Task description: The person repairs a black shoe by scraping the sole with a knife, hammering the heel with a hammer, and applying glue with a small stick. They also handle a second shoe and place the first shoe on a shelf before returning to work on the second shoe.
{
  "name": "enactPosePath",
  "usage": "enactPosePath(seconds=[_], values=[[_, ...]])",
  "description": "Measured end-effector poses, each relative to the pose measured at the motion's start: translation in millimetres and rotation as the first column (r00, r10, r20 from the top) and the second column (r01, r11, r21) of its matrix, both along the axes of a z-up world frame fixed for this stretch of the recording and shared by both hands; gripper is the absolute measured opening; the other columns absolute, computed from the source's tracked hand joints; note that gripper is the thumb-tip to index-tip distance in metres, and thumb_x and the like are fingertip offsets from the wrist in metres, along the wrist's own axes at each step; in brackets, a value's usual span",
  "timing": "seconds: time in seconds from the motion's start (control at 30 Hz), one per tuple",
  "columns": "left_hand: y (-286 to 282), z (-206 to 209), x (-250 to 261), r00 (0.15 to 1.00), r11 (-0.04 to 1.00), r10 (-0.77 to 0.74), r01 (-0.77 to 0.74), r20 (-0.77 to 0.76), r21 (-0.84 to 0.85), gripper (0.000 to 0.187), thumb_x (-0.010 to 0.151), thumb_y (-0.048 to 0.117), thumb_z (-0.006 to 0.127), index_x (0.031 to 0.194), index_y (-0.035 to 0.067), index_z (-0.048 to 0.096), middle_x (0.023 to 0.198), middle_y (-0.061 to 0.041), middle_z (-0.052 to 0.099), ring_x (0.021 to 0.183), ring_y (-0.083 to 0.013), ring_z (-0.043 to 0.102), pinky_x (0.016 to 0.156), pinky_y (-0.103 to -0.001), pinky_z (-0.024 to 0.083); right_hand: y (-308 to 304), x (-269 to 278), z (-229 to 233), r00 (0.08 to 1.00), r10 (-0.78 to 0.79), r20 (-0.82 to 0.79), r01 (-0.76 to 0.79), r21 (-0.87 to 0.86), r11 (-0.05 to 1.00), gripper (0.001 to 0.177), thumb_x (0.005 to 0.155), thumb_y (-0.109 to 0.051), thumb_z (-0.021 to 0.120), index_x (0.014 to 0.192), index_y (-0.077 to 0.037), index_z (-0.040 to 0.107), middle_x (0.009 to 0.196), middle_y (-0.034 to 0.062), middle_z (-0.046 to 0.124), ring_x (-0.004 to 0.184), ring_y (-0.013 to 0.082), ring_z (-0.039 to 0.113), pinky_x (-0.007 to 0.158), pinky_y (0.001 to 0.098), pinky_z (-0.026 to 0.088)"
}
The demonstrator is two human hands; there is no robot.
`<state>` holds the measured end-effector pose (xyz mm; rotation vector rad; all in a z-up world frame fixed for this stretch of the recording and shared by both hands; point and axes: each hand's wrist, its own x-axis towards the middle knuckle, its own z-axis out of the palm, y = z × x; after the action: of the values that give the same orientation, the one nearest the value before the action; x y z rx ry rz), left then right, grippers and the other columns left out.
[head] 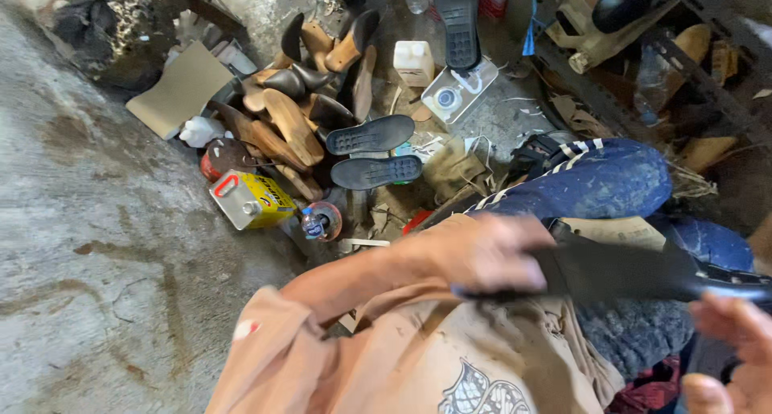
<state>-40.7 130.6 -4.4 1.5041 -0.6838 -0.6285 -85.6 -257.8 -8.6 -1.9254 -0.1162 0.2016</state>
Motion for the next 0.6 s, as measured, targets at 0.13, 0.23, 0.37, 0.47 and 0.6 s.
enactPosePath(seconds=[0.13,0.23,0.37,0.47,0.6], values=[[110.8,-113.7,9.8,0.351,0.453,0.858,-0.861,-0.375,0.232,0.013,0.081,0.01,0.071,0.094,0.006,0.069,0.09,-0.008,0.075,0.08,-0.0204,0.07,0.079,-0.034,0.058,-56.7,7.4,-61.3,0.998,-0.005,0.066,0.012,-0.104,0.995,0.07,0.111,-0.03,0.029,0.168,0.011,0.032,0.156,0.0403,0.046,0.127,0.0458,0.052,0.105,0.0466,0.039],[187.7,-187.0,-13.1,0.088,0.142,0.988,-0.853,-0.128,0.502,0.027,0.078,0.006,0.056,0.101,0.009,0.068,0.097,-0.013,0.075,0.088,-0.0272,0.069,0.082,-0.038,0.052,-67.9,-3.7,-68.8,0.996,-0.063,0.057,0.072,-0.176,0.982,0.056,0.129,-0.023,0.026,0.168,0.014,0.038,0.154,0.0367,0.05,0.124,0.0413,0.053,0.101,0.0419,0.04],[214.6,-201.2,-25.7,0.818,0.014,0.366,-0.482,0.444,0.876,0.032,0.072,0.004,0.047,0.087,0.021,0.07,0.085,-0.007,0.073,0.104,-0.032,0.059,0.12,-0.063,0.016,-80.2,-13.3,-81.4,0.989,-0.138,-0.051,0.124,-0.21,0.97,0.059,0.126,-0.028,0.028,0.169,0.012,0.038,0.151,0.0347,0.049,0.126,0.0408,0.051,0.107,0.0467,0.036],[204.9,-197.2,-17.6,0.908,-0.059,-0.263,-0.352,0.326,0.934,0.023,0.095,0.018,0.056,0.095,0.017,0.079,0.085,-0.003,0.075,0.102,-0.0311,0.058,0.12,-0.074,0.014,-93.0,-19.2,-95.9,0.992,-0.114,-0.053,0.106,-0.135,0.985,0.058,0.127,-0.032,0.037,0.17,0.006,0.044,0.147,0.0286,0.055,0.122,0.0325,0.056,0.101,0.0331,0.037],[210.1,-242.4,1.2,0.886,-0.11,-0.419,-0.266,0.198,0.958,0.026,0.096,0.023,0.054,0.097,0.022,0.08,0.09,-0.002,0.076,0.108,-0.031,0.058,0.122,-0.073,0.009,-24.9,-17.0,-24.7,0.977,-0.195,-0.081,0.173,-0.219,0.96,0.044,0.124,-0.019,0.042,0.159,0.007,0.05,0.14,0.0265,0.06,0.121,0.0301,0.061,0.104,0.0308,0.041]])
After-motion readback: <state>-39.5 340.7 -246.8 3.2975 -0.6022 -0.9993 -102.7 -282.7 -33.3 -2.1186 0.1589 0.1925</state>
